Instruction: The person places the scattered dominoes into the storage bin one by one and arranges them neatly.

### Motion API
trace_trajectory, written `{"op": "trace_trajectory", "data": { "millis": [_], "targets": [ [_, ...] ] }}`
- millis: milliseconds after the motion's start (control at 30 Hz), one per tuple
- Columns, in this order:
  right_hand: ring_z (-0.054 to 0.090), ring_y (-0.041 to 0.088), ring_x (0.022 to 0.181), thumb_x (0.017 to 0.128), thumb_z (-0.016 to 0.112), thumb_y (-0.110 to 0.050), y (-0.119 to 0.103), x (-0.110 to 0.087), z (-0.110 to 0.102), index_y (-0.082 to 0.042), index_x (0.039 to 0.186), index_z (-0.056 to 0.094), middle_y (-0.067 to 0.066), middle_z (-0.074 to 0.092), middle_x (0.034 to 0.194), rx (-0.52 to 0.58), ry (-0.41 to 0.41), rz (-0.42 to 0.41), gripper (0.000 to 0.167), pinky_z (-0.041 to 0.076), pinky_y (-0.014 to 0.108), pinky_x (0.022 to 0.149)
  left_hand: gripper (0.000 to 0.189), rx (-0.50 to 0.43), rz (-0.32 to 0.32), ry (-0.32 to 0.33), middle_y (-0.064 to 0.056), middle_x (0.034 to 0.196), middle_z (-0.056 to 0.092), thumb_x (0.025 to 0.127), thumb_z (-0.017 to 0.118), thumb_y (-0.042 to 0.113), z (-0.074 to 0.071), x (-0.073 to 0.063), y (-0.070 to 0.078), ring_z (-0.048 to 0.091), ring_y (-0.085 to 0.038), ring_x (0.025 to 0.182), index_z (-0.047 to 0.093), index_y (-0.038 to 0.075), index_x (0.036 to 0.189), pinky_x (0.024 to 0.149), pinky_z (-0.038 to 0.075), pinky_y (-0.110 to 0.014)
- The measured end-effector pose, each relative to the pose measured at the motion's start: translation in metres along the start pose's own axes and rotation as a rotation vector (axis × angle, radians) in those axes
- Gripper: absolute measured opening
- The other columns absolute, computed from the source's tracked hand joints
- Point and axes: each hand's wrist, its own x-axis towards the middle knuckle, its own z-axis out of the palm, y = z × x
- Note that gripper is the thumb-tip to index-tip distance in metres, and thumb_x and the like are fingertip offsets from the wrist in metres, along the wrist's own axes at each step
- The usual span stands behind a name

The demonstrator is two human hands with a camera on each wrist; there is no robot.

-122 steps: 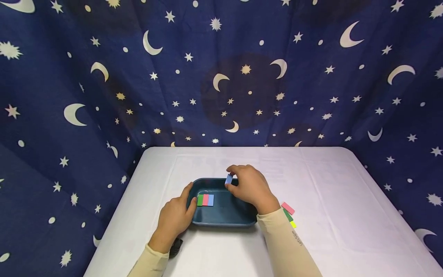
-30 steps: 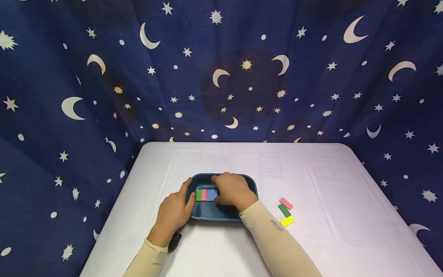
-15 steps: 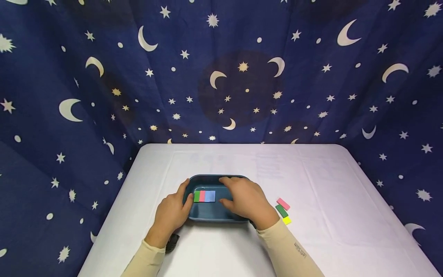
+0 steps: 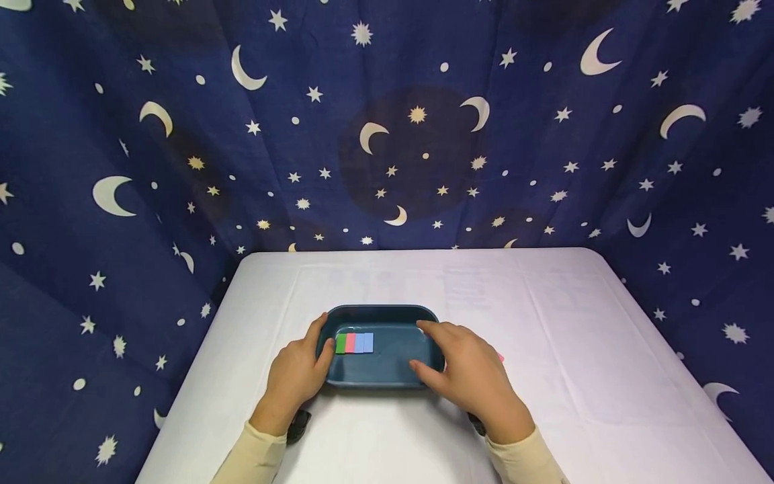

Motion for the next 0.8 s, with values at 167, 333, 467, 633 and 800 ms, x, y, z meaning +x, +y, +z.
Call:
{"op": "trace_trajectory", "data": {
  "millis": [167,333,467,633,800],
  "targets": [
    [0.062,0.009,0.077,0.083,0.086,-0.053,0.006,-0.021,0.001,-0.023,0.136,0.07,-0.008,0.073,0.121,0.001,0.024,0.062,0.063,0.047,0.029,0.06,0.058,0.003,0.005,0.006,-0.001,0.057,0.053,0.106,0.058,0.04,0.001,0.0,-0.001,0.05,-0.016,0.046,0.049,0.017,0.158,0.041,0.037,-0.034],
    [0.06,0.008,0.074,0.081,0.09,-0.05,0.012,-0.035,0.004,-0.019,0.134,0.07,-0.008,0.074,0.113,0.004,0.054,0.1,0.065,0.044,0.028,0.057,0.058,0.005,-0.002,-0.003,-0.002,0.059,0.054,0.106,0.058,0.041,0.0,0.0,-0.001,0.05,-0.016,0.046,0.049,0.017,0.158,0.041,0.037,-0.034],
    [0.058,0.008,0.072,0.079,0.091,-0.048,0.017,-0.045,0.009,-0.02,0.138,0.068,-0.008,0.074,0.11,-0.001,0.079,0.166,0.07,0.042,0.029,0.057,0.058,0.007,0.001,0.0,-0.001,0.057,0.052,0.106,0.058,0.04,-0.001,0.0,-0.001,0.049,-0.016,0.046,0.049,0.016,0.158,0.042,0.037,-0.034],
    [0.052,0.004,0.067,0.076,0.094,-0.047,0.024,-0.06,0.014,-0.022,0.137,0.068,-0.007,0.075,0.108,-0.035,0.082,0.267,0.071,0.04,0.03,0.057,0.059,0.003,-0.008,-0.022,0.003,0.054,0.046,0.107,0.057,0.041,-0.002,-0.001,0.0,0.045,-0.013,0.044,0.048,0.017,0.159,0.041,0.036,-0.033],
    [0.046,0.001,0.063,0.075,0.096,-0.043,0.033,-0.072,0.017,-0.019,0.131,0.071,-0.005,0.075,0.104,-0.044,0.077,0.304,0.066,0.04,0.029,0.057,0.059,0.003,-0.008,-0.024,0.003,0.054,0.047,0.107,0.056,0.041,-0.002,-0.001,0.0,0.044,-0.012,0.044,0.047,0.017,0.16,0.04,0.035,-0.032]
  ]
}}
